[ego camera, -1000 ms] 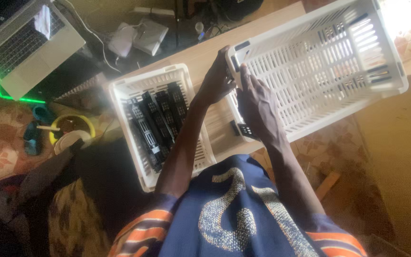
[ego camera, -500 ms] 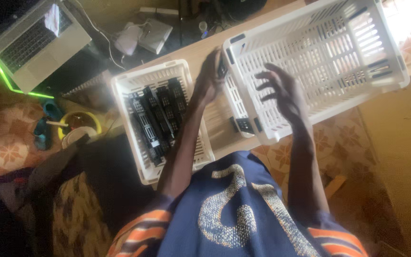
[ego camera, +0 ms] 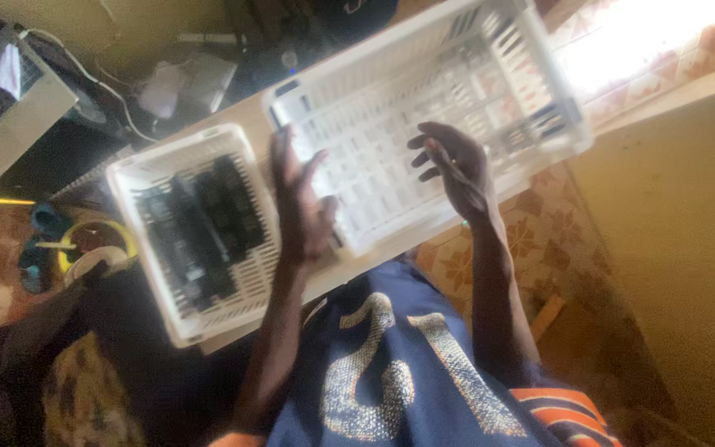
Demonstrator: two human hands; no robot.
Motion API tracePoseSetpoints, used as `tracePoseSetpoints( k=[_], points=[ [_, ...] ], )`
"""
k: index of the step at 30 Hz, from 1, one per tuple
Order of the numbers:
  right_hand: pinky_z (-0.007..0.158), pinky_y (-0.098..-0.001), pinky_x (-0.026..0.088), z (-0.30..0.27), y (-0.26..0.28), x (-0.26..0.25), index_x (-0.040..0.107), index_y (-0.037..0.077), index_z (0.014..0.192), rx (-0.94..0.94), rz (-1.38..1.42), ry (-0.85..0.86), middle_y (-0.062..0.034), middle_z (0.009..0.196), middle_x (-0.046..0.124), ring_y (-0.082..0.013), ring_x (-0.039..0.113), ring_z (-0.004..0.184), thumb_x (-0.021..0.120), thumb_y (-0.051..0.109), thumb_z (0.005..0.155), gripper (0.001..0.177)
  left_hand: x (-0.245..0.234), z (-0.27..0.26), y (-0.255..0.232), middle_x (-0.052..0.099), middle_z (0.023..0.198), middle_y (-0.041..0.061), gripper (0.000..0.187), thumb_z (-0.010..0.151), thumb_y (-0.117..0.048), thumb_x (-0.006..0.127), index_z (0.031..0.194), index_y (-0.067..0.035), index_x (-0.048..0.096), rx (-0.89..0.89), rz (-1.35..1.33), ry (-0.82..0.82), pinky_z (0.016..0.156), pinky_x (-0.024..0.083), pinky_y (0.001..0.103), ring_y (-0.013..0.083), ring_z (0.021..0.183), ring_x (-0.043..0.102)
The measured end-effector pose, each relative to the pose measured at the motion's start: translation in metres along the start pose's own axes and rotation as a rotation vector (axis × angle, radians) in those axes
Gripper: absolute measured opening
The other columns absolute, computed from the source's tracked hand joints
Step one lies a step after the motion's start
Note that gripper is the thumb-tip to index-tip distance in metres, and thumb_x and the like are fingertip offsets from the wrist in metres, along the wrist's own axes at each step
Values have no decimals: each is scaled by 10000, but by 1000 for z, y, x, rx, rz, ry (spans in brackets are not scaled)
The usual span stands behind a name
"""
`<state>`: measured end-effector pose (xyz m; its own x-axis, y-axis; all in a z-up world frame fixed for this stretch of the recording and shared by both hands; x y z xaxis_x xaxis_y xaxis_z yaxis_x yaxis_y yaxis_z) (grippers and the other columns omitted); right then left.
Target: The person assembles a three-tier plastic storage rack by connecting black vertical supports to white basket shelves. They insert the supports into the basket slots and stack the tiers together on a wooden table.
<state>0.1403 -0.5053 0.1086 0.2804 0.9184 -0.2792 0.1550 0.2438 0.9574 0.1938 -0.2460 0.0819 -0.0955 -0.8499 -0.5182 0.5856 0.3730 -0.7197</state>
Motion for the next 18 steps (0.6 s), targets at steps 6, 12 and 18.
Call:
tracePoseSetpoints(
  k=[6, 12, 18],
  points=[
    [690, -321, 654, 2, 3, -72, 638, 9, 1306, -160, 202, 23, -179, 1147, 746, -209, 756, 904, 636, 318, 1050, 401, -8, 13, -6, 280, 1697, 220, 515, 782, 56, 596, 1285, -34, 663, -151, 220, 106, 1334, 153, 565, 400, 1603, 193],
    [561, -334, 600, 2, -32, -160, 728, -23, 1145, -376, 372, -413, -164, 883, 755, -205, 735, 705, 608, 90, 1044, 194, 0, 24, -61, 356, 1637, 171, 468, 831, -16, 646, 1296, -67, 668, -312, 418, 102, 1181, 371, 527, 368, 1518, 335],
    [725, -386, 652, 28, -106, -211, 726, -38, 1104, -377, 397, -559, -187, 958, 742, -236, 750, 838, 557, 87, 1010, 230, 91, 39, -126, 652, 1402, 119, 481, 851, -36, 747, 1318, -91, 644, -195, 11, 80, 1223, 457, 445, 292, 1388, 593]
  ],
)
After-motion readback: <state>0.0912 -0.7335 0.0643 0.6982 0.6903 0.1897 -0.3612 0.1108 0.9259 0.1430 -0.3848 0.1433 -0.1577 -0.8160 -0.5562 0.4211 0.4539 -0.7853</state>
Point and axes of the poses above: each hand's wrist, its own z-axis towards the middle knuckle, its own x-axis out of the palm, y = z × x, the point moved 1 cm from there along z, towards the middle knuckle
